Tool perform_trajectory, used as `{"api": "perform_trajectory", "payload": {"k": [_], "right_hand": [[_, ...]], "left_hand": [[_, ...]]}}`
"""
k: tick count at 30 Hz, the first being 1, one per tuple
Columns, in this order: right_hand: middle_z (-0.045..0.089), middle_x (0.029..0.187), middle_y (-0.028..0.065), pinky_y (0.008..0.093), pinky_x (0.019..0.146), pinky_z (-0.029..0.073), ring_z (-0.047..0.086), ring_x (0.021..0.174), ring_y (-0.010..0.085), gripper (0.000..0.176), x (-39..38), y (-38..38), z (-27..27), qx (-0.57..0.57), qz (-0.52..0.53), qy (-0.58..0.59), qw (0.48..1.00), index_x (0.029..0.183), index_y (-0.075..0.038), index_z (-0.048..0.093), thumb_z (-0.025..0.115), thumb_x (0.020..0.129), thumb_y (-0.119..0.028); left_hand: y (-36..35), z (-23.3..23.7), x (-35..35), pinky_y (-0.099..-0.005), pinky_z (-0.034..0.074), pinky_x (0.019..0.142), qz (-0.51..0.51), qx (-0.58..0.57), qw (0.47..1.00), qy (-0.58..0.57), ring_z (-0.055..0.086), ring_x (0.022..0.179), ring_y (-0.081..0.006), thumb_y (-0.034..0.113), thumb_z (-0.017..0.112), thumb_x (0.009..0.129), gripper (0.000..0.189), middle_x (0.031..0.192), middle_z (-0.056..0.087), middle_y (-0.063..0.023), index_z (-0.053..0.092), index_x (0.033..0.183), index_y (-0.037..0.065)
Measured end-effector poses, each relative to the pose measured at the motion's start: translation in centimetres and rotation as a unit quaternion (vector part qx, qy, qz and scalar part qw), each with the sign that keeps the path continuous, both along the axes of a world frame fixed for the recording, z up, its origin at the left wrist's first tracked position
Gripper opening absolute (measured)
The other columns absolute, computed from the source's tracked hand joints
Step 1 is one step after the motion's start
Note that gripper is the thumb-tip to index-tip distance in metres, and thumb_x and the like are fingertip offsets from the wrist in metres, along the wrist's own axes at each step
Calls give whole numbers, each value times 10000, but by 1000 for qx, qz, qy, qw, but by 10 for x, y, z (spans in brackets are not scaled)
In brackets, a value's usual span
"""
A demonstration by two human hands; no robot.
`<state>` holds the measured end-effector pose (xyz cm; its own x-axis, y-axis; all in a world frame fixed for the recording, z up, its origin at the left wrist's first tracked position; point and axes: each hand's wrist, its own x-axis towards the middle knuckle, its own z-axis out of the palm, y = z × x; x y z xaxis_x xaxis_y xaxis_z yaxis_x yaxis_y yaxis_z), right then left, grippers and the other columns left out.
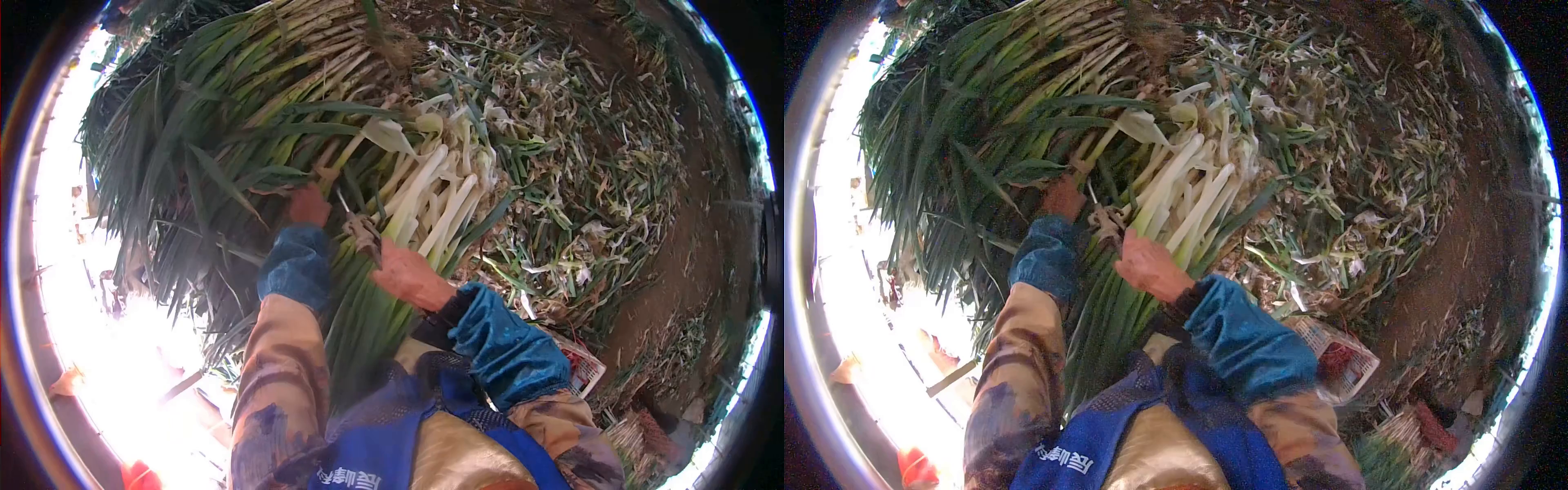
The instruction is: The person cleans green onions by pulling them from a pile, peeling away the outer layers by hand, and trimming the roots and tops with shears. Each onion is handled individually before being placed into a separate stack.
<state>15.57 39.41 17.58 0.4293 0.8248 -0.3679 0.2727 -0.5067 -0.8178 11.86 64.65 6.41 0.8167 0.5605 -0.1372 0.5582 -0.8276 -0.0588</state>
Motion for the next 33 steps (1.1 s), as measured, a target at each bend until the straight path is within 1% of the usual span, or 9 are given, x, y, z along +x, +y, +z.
{"api": "perform_trajectory", "payload": {"k": [4, 7, 10, 13, 15, 19, 25, 28, 33], "right_hand": [[553, 769, 291, 500, 683, 417, 541, 759, 455, 507, 6, 1, 15, -75, -39, 19, 996, 1032, 79, 362, 559, 752, -294], [556, 767, 281, 498, 677, 419, 540, 758, 454, 493, 4, -17, 52, -47, -9, 43, 998, 1043, 69, 358, 553, 761, -286], [536, 714, 238, 465, 601, 432, 539, 663, 421, 542, -6, -22, 38, 35, 3, -11, 999, 1128, 135, 338, 523, 809, -262], [546, 750, 243, 478, 631, 430, 545, 691, 420, 650, -2, -28, -3, 132, -28, -115, 984, 1206, 147, 279, 541, 805, -293], [549, 759, 241, 483, 645, 428, 544, 699, 422, 673, 2, -28, 24, 29, -33, -70, 997, 1211, 150, 272, 551, 801, -305], [554, 762, 241, 489, 640, 428, 542, 706, 431, 678, -19, -42, 57, -97, 20, -23, 995, 1202, 161, 271, 553, 799, -305], [548, 764, 277, 480, 630, 441, 556, 739, 432, 674, -17, -41, 53, -76, 52, 21, 996, 1204, 166, 251, 547, 799, -283], [542, 744, 285, 460, 664, 438, 552, 786, 434, 596, -29, -36, 62, -26, 42, 12, 999, 1132, 130, 326, 592, 779, -270], [553, 771, 287, 475, 683, 433, 548, 793, 444, 525, -34, -13, 57, -35, 31, 56, 997, 1078, 70, 344, 590, 773, -279]], "left_hand": [[4, -3, 4, -454, 462, 767, 54, -69, 994, 66, 569, 911, -357, 315, 703, 599, 452, 950, 587, -176, 544, 935, 57], [20, 37, 6, -418, 472, 724, -19, -208, 973, 101, 595, 832, -332, 321, 695, 606, 465, 894, 603, -174, 561, 963, 56], [37, 61, 9, -371, 465, 704, -42, -402, 892, 203, 595, 793, -288, 341, 670, 655, 510, 900, 613, -159, 555, 1035, 22], [20, 92, -10, -334, 453, 700, 13, -577, 814, 69, 594, 765, -247, 310, 647, 710, 526, 907, 629, -125, 528, 1104, -17], [-6, 132, -23, -337, 446, 746, 53, -630, 774, -33, 588, 829, -245, 271, 643, 727, 503, 974, 614, -124, 521, 1105, -37], [15, 40, -55, -353, 422, 834, 145, -533, 827, -106, 551, 972, -258, 189, 644, 727, 498, 1102, 557, -150, 486, 1141, -39], [-9, 86, -69, -384, 407, 875, 75, -491, 865, -73, 519, 1057, -353, 129, 640, 685, 661, 1176, 505, -223, 352, 1256, -38], [-22, 114, -60, -423, 425, 832, 77, -337, 936, -58, 522, 1005, -413, 83, 629, 658, 706, 1148, 502, -260, 319, 1285, -8], [-30, 122, -54, -461, 446, 787, 70, -241, 963, -94, 531, 941, -434, 11, 543, 701, 668, 1139, 469, -279, 277, 1313, 46]]}}
